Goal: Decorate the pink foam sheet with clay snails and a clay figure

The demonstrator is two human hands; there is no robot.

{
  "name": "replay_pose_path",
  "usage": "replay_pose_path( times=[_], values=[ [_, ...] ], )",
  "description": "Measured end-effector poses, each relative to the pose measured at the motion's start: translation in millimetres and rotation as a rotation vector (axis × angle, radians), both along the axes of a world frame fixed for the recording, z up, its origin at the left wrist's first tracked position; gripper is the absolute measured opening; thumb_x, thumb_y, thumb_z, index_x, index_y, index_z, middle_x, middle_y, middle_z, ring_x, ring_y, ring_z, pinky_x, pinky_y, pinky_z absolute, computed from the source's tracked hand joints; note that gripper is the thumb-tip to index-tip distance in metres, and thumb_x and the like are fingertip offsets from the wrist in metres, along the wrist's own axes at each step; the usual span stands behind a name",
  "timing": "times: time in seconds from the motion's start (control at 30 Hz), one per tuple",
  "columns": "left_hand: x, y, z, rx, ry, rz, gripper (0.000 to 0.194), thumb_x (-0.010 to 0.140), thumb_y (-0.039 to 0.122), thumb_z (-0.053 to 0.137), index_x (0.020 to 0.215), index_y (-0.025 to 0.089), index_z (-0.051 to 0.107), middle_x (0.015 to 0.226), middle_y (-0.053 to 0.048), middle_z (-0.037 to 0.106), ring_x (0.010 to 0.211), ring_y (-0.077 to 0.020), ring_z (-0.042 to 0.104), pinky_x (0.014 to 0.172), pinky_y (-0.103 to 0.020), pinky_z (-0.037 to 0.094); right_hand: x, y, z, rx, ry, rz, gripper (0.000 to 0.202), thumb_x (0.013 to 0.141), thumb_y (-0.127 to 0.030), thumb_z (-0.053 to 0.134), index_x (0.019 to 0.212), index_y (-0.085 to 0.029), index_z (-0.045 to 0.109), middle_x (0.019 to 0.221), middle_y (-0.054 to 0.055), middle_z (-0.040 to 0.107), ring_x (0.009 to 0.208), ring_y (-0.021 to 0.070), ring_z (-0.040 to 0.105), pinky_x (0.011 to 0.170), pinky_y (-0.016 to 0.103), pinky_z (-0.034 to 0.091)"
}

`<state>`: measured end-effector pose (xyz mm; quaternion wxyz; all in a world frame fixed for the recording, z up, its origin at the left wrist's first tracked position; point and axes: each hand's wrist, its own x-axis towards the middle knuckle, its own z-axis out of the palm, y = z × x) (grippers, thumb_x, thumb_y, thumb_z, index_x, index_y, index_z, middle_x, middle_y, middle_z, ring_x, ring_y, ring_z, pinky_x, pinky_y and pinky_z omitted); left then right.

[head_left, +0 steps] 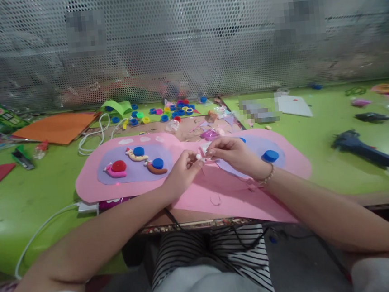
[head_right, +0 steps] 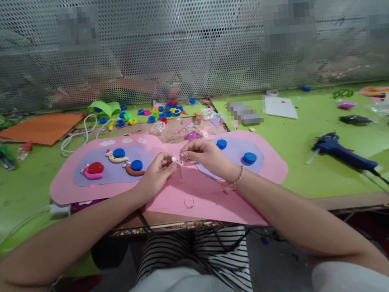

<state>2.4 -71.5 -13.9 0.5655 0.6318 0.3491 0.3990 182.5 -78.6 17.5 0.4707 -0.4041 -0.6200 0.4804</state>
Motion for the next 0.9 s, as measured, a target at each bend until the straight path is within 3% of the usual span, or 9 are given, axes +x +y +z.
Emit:
replay_pose_path(
  times=[0.2,0.43,0.63,0.9],
  values=[
    [1,-2,0.9,-0.025,0.019,-0.025,0.021,0.078,0.032,0.055,0.091,0.018,0.047,0.082,-0.001,0.059,0.059,-0.0066,0.049,0.056,-0.021,0.037,-4,-2,6.0,0.093,-0.052,-0.106,0.013,0.067,-0.025,0.069,0.069,-0.016,0.060,0.063,-0.002,0.057,0.058,0.0076,0.050,0.057,0.022,0.042],
    [0,-3,2.7,0.001,0.030,-0.010,0.022,0.078,0.034,0.055,0.089,0.018,0.046,0.078,0.001,0.055,0.054,-0.0061,0.050,0.049,-0.019,0.038,-5,-5,7.2,0.146,-0.155,-0.094,0.010,0.073,-0.026,0.064,0.070,-0.016,0.061,0.064,0.000,0.059,0.060,0.0096,0.053,0.057,0.024,0.044],
    [1,-5,6.3,-0.015,0.011,-0.035,0.024,0.077,0.035,0.056,0.088,0.017,0.045,0.069,0.002,0.055,0.050,-0.0064,0.050,0.049,-0.020,0.040,-7,-3,0.0,0.376,-0.216,-0.070,0.008,0.077,-0.024,0.060,0.078,-0.020,0.067,0.084,0.004,0.061,0.080,0.0134,0.056,0.073,0.030,0.047],
    [2,-5,1.9,-0.045,-0.011,-0.067,0.020,0.079,0.033,0.055,0.089,0.018,0.046,0.064,0.003,0.054,0.052,-0.0067,0.051,0.050,-0.020,0.041,-11,0,-8.5,0.289,-0.162,-0.033,0.008,0.073,-0.029,0.066,0.076,-0.024,0.070,0.089,0.004,0.059,0.087,0.0151,0.054,0.080,0.036,0.046]
  ],
)
